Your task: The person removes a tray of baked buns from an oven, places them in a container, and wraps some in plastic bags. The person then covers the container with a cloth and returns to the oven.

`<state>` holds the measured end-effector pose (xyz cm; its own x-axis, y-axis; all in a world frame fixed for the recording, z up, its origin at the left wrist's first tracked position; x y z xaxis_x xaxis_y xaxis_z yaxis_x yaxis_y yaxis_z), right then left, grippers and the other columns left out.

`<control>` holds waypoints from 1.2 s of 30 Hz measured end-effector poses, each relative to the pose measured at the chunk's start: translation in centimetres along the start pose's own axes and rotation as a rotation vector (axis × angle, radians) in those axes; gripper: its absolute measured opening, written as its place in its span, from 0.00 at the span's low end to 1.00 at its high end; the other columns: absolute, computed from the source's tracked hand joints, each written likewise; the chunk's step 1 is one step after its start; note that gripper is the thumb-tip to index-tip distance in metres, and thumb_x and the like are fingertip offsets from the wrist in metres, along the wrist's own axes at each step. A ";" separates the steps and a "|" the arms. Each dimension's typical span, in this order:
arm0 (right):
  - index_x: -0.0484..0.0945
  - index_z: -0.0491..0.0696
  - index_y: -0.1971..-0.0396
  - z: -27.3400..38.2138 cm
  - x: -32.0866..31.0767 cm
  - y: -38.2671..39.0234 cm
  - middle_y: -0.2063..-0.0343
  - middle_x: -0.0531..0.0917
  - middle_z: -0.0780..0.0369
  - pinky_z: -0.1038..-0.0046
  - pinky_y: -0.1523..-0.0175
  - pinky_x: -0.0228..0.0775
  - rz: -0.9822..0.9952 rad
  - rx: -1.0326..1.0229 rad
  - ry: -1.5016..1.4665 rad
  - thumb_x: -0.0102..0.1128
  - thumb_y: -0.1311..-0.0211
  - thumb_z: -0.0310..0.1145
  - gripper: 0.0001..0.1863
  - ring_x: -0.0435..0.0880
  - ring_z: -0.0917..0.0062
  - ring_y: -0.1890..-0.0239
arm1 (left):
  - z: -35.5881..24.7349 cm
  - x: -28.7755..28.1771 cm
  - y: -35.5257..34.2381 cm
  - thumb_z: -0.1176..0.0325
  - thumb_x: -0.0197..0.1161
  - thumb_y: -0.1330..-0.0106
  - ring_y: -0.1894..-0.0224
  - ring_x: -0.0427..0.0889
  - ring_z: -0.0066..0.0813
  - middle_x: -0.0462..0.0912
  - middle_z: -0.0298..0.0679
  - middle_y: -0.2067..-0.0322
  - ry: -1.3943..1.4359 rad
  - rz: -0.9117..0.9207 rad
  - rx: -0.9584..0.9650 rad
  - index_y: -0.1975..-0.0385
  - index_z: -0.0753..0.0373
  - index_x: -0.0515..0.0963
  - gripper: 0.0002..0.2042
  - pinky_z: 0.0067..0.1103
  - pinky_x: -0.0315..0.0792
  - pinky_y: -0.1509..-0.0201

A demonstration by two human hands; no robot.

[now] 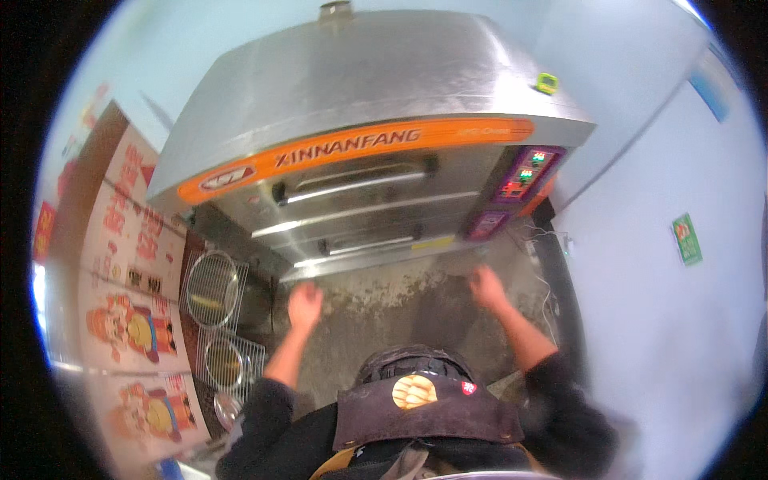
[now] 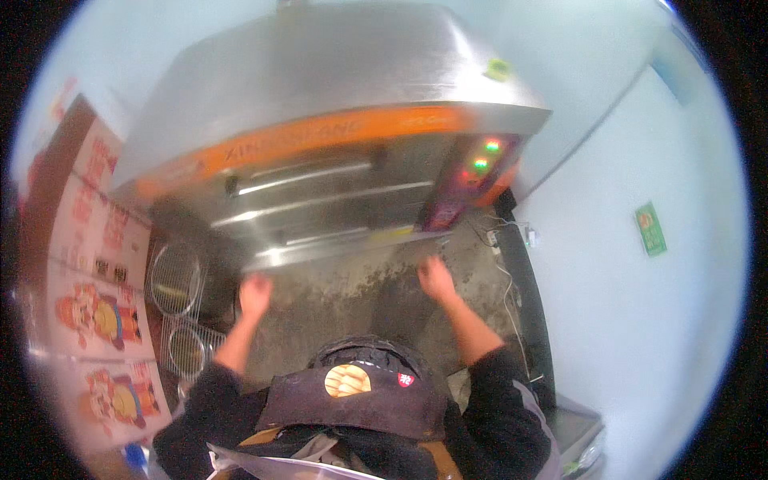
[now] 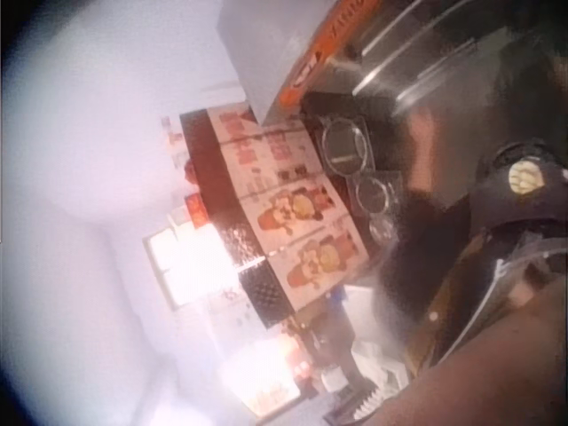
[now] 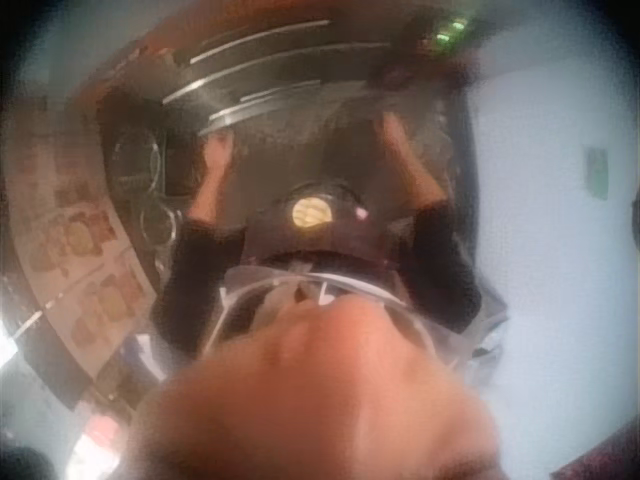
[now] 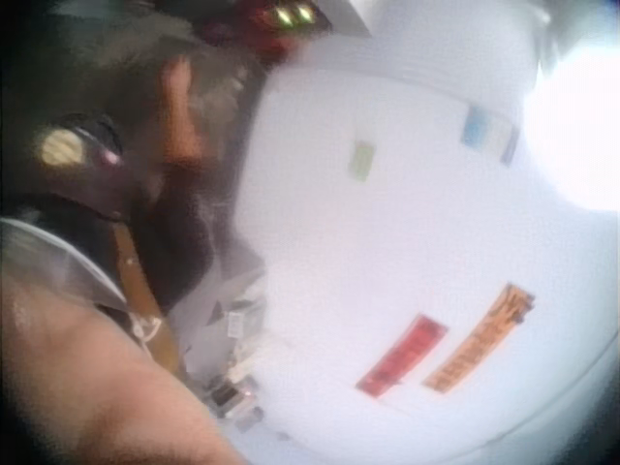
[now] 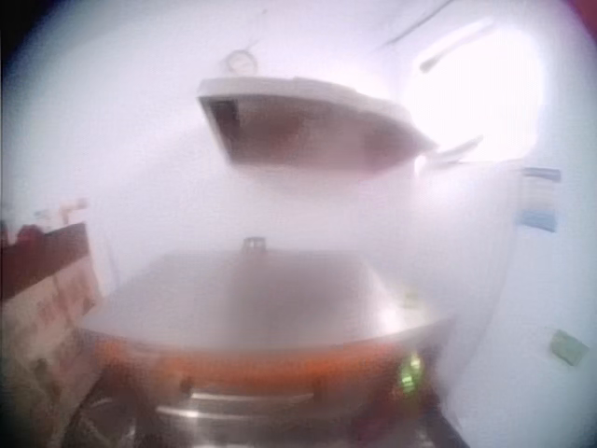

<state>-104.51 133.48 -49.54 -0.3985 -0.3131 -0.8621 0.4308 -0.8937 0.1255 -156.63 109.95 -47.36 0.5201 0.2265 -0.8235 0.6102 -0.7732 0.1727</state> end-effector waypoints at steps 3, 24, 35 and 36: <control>0.77 0.43 0.42 13.2 -6.3 -11.5 0.43 0.78 0.47 0.52 0.35 0.72 -0.233 -0.395 0.026 0.66 0.37 0.30 0.23 0.77 0.49 0.41 | -9.5 -7.0 -7.9 0.59 0.70 0.35 0.36 0.76 0.56 0.79 0.52 0.40 0.028 -0.365 0.357 0.40 0.65 0.77 0.26 0.41 0.71 0.31; 0.79 0.44 0.69 16.3 6.4 -11.7 0.68 0.83 0.55 0.56 0.54 0.70 -0.326 -0.577 0.246 0.77 0.44 0.51 0.24 0.82 0.55 0.60 | -8.4 5.4 -5.6 0.52 0.76 0.50 0.57 0.79 0.46 0.81 0.44 0.67 -0.301 -0.350 0.544 0.67 0.64 0.81 0.21 0.38 0.69 0.44; 0.82 0.42 0.63 11.4 13.3 -6.9 0.67 0.85 0.53 0.58 0.53 0.72 -0.369 -0.624 0.186 0.79 0.42 0.46 0.22 0.83 0.56 0.62 | -3.1 13.7 -1.5 0.56 0.76 0.50 0.52 0.79 0.45 0.82 0.45 0.62 -0.282 -0.471 0.499 0.62 0.64 0.83 0.21 0.39 0.68 0.38; 0.83 0.42 0.62 11.4 13.4 -7.1 0.66 0.85 0.53 0.58 0.53 0.72 -0.382 -0.642 0.162 0.79 0.42 0.46 0.23 0.83 0.56 0.61 | -2.9 13.6 -1.5 0.57 0.75 0.50 0.51 0.79 0.45 0.82 0.45 0.61 -0.275 -0.477 0.502 0.61 0.64 0.83 0.21 0.39 0.67 0.37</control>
<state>-122.12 131.94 -56.44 -0.5115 0.0756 -0.8559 0.6927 -0.5530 -0.4629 -148.73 115.91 -57.26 0.0586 0.4994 -0.8644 0.3511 -0.8209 -0.4504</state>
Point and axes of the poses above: each hand's wrist, its own y-axis away from the middle knuckle, its own x-axis out of the palm, z = x × y, the point moved 6 cm from there along -y, towards the middle knuckle
